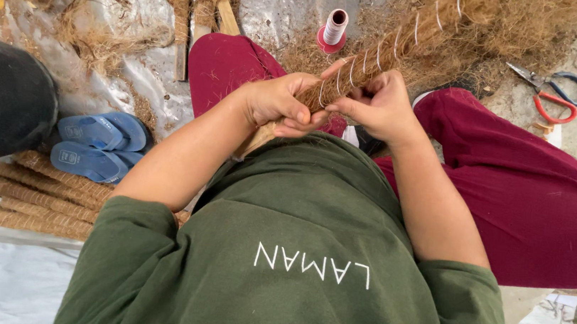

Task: The person sits on the floor and wraps coconut fiber around a broom handle using white twine. They repeatedly pull twine from a spool, wrap it around the fiber-covered handle, and tighten it to secure the fibers in place.

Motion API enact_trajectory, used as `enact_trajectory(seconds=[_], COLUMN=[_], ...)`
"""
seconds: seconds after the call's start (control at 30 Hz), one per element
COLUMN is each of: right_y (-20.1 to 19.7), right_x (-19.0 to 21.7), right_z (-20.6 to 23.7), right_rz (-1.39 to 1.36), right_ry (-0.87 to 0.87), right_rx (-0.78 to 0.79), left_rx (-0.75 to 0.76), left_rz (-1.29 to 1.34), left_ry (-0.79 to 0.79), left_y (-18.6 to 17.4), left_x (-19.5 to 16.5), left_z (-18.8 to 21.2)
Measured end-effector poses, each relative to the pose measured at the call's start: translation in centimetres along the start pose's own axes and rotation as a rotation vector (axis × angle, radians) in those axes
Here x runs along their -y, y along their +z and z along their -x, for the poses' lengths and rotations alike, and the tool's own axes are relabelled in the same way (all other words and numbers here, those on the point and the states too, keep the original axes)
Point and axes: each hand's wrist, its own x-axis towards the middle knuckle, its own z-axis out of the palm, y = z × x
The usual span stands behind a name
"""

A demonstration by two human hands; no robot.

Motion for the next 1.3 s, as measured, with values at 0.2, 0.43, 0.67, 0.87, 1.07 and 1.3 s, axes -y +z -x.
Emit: enact_trajectory(seconds=[0.2,0.43,0.67,0.87,1.07,1.3], right_y=[0.3,0.1,0.6,-0.1,-0.7,-0.1], right_x=[0.5,1.5,2.3,0.5,-0.7,1.3], right_z=[-0.1,-0.7,0.1,-0.4,-1.0,-0.4], right_rz=[-0.064,0.488,0.451,0.220,0.158,-0.087], right_ry=[-0.256,-0.219,-0.234,-0.098,-0.051,-0.048], right_rx=[-0.080,-0.312,-0.157,-0.156,-0.124,0.038], left_rx=[-0.365,-0.712,-0.801,-0.715,-0.403,-0.131], left_rz=[-0.498,-0.901,-0.757,-0.509,-0.271,-0.138], left_ry=[0.102,0.386,0.449,0.392,0.189,-0.106], left_y=[-0.1,0.9,1.8,2.8,1.9,0.1], left_x=[-0.3,1.6,0.1,-0.7,-1.1,-1.3], left_z=[-0.8,-2.2,-1.7,-1.2,0.1,-0.3])
